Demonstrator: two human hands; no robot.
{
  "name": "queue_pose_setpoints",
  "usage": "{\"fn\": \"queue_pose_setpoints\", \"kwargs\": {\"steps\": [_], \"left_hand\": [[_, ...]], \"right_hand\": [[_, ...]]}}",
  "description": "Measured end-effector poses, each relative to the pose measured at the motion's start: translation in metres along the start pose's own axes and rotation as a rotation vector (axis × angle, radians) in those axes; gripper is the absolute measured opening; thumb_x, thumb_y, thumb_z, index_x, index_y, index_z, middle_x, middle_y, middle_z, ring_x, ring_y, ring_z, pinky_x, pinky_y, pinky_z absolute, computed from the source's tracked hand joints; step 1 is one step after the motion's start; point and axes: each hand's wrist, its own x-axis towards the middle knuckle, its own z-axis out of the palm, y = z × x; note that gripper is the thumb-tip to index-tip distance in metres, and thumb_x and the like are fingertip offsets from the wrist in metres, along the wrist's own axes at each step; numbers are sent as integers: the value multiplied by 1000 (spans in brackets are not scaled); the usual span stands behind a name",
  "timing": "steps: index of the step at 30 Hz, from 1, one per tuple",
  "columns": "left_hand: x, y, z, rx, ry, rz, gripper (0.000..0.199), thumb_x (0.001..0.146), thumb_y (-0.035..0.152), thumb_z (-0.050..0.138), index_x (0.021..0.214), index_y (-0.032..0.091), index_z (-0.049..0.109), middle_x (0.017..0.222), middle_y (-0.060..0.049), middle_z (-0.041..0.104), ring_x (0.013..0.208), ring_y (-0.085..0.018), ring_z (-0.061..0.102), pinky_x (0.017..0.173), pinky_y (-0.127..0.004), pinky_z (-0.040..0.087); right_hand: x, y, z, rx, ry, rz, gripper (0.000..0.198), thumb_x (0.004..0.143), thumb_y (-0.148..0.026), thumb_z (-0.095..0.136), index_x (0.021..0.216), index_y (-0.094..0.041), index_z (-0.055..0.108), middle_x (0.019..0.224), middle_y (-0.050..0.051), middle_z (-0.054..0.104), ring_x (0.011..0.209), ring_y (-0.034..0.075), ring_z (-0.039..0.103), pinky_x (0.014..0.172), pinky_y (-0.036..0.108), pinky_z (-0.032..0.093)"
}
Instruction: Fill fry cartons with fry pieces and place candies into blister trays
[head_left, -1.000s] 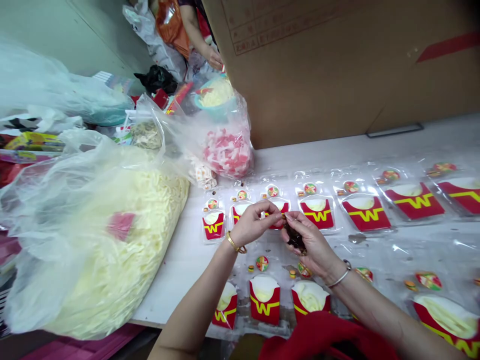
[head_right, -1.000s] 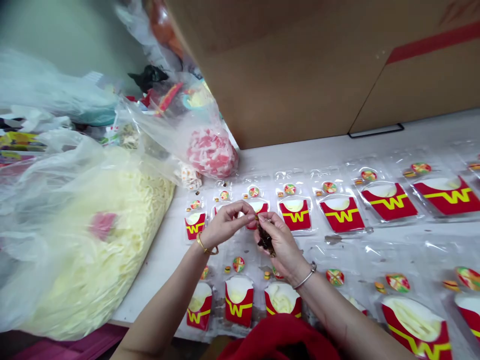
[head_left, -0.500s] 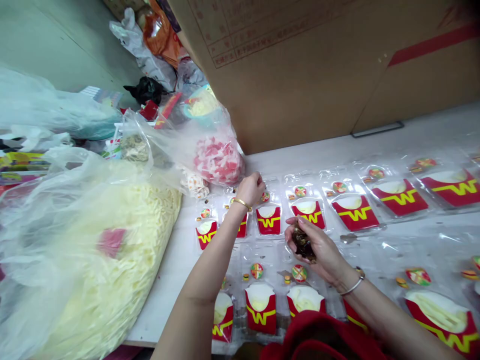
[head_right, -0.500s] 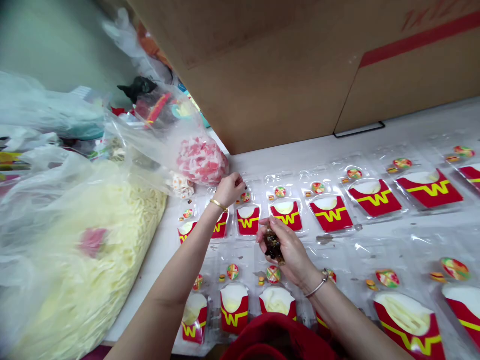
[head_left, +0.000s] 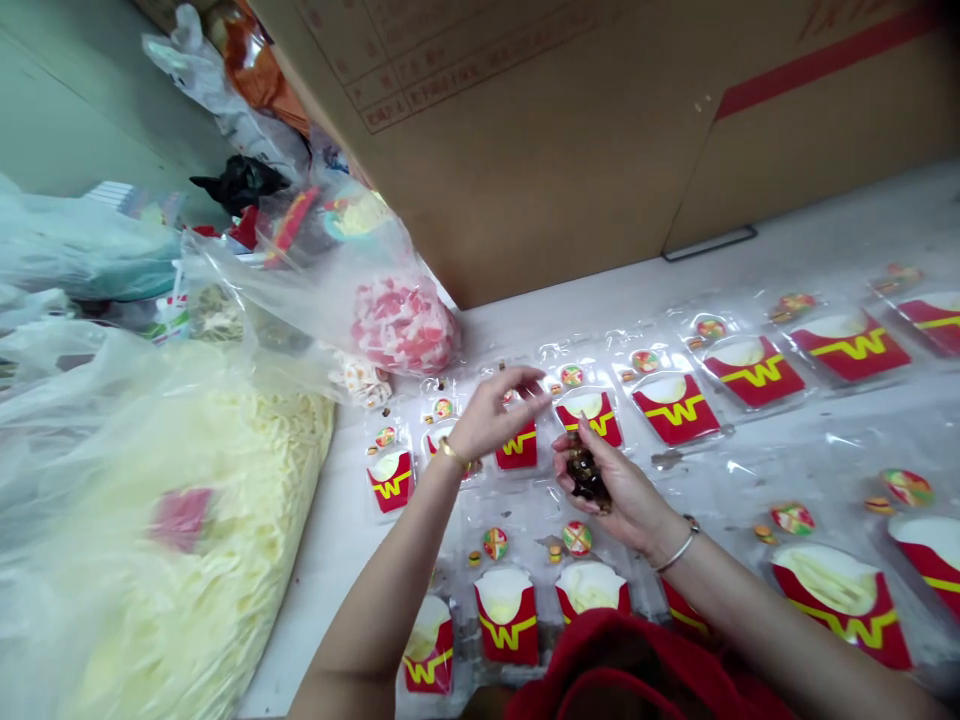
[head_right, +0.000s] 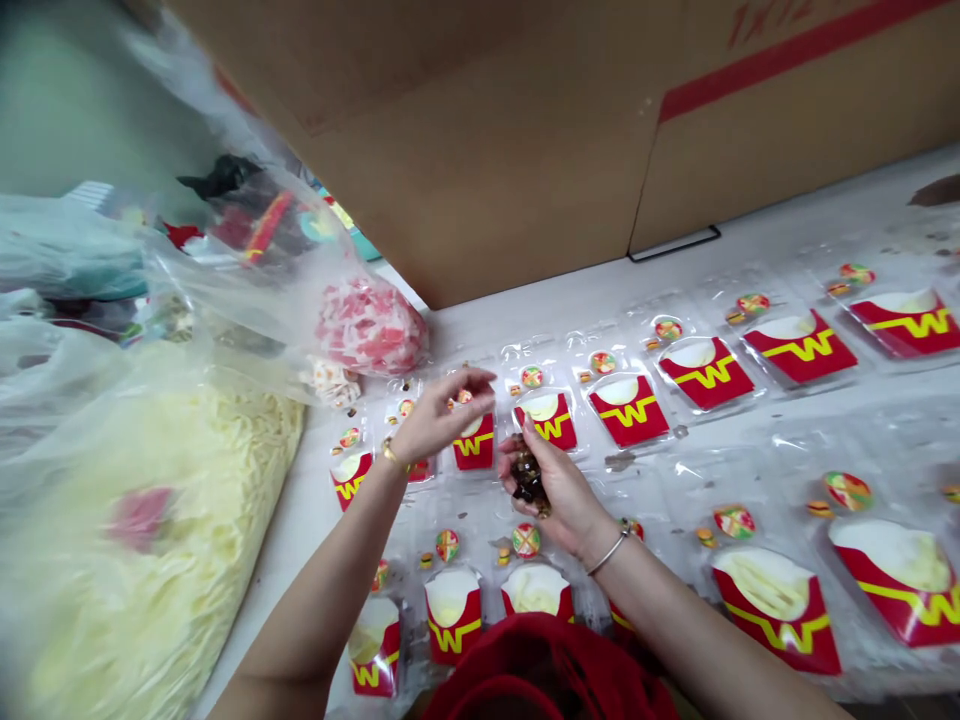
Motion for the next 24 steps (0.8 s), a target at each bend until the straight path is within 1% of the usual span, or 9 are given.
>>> {"fn": "queue_pose_setpoints", "kwargs": {"steps": [2,4,8,11,14,17,19,22,24], "left_hand": [[-13,18,10,-110,-135,49,21,85,35,57,96,18,62,90,-4,65,82,-14,59,78,-27,46],[-17,26,21,-151,-158,51,15,86,31,55,87,17,62,87,-4,65,82,-13,59,79,-27,46],[6,14,33,-361,53,-73,15,84,29,56,78,15,54,94,-7,65,88,-14,60,80,-28,47],[39,-6,36,-427,184,-205,21,80,33,60,74,16,48,76,-3,63,71,-12,59,66,-25,46],[70,-18,40,-137,186,-229,22,78,34,62,72,18,49,62,2,56,58,-11,52,58,-22,39],[94,-21,49,224,140,-221,18,80,31,59,70,18,52,64,-1,57,61,-13,51,60,-25,37],[104,-20,56,399,97,-248,15,81,29,57,71,18,55,67,-4,59,65,-17,54,62,-27,37],[109,-14,60,536,62,-256,17,83,33,56,78,17,58,75,-8,62,73,-21,57,67,-30,38],[102,-3,57,514,78,-177,21,85,37,54,86,17,59,84,-9,62,79,-21,57,73,-31,39]], "right_hand": [[1,-1,2,-4,24,-10,40,81,-56,58,77,-16,59,66,1,56,49,8,44,34,16,23],[2,-3,2,-15,60,-34,40,79,-57,60,75,-17,58,64,1,56,48,8,44,34,16,23],[-4,-11,-4,17,28,-87,29,82,-47,58,91,-19,59,68,1,58,51,10,46,35,16,24],[-15,-19,-12,3,2,-148,24,84,-39,57,100,-21,57,75,2,60,53,10,46,36,16,24],[-23,-26,-18,-64,17,-205,25,84,-44,58,97,-23,57,78,2,61,51,9,43,36,16,21],[-26,-31,-22,-99,47,-228,30,84,-50,57,94,-21,58,74,1,61,49,8,41,36,16,21],[-27,-34,-24,-102,65,-232,33,84,-51,55,96,-21,59,71,1,60,48,8,40,35,16,20],[-28,-38,-28,-73,55,-227,40,84,-56,53,98,-20,60,69,1,60,49,9,42,36,17,21],[-30,-41,-31,-29,40,-210,45,82,-61,53,98,-19,60,67,1,59,49,9,42,36,17,21]]}}
